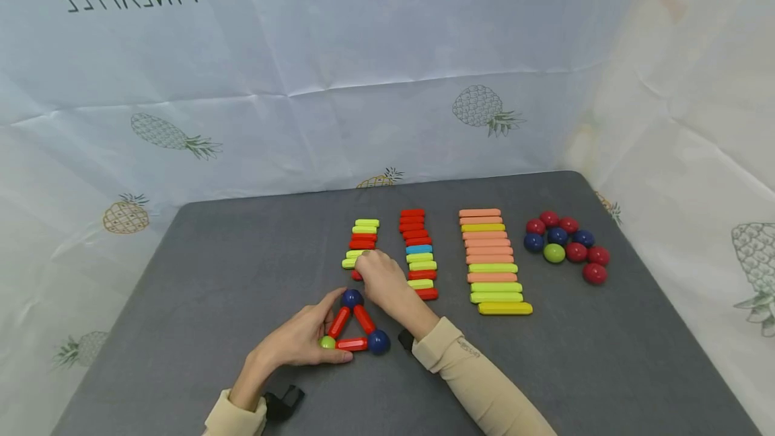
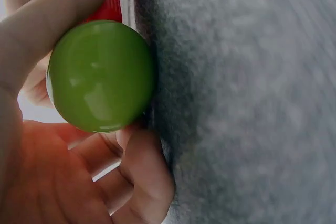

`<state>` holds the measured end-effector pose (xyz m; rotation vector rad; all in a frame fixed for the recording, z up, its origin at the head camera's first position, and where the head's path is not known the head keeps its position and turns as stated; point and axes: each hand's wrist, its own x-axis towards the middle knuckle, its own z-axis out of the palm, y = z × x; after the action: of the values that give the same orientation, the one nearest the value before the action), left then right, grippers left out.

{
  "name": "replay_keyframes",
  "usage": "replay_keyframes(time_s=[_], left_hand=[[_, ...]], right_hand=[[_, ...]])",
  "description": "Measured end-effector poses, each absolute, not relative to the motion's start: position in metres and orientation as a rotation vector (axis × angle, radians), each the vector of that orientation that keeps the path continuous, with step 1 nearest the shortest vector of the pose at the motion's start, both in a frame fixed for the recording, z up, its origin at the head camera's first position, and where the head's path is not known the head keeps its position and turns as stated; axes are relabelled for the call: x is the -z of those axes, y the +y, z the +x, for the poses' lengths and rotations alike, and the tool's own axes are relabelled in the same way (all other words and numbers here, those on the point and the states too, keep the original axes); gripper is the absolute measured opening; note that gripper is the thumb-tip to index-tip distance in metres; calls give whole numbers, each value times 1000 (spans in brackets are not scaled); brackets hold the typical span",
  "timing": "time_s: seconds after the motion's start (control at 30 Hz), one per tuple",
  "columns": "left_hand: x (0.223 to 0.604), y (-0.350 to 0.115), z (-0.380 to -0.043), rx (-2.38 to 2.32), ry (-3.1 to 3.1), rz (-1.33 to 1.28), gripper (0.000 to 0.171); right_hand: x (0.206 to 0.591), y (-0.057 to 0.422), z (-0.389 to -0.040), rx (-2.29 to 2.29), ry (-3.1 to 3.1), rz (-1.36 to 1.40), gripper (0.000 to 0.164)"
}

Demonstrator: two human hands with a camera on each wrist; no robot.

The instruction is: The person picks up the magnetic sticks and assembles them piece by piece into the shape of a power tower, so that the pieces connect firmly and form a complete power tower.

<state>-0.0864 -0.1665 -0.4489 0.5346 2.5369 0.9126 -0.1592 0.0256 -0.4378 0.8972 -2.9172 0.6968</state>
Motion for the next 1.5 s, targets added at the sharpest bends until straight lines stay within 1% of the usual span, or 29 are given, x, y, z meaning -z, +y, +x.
replay_keyframes(time_s=[0.13,0.27,0.33,0.43,0.53,0.8,1.2,1.5], left_hand=[[451,-165,-87,-935,2565,497,102],[453,-164,-88,-940,2629,474,100],[454,-163,-90,-927,2655,469,99],[454,-162,-94,-908,2666,485,97],[453,-161,-101,-880,2667,516,95],[454,-158,-115,-849,2691,559,91],[460,-156,-120,-883,2731,496,89],[462,-155,-119,-881,2740,484,89]], right_hand=[[434,31,-157,-710,-3004,803,15],[433,34,-155,-711,-3094,724,12],[434,36,-156,-750,-3110,708,13],[436,40,-158,-825,-3097,674,21],[436,45,-161,-985,-2998,643,30],[437,46,-166,-1528,-2573,752,38],[447,47,-162,-1610,-2559,746,30],[448,48,-159,-1592,-2600,786,29]])
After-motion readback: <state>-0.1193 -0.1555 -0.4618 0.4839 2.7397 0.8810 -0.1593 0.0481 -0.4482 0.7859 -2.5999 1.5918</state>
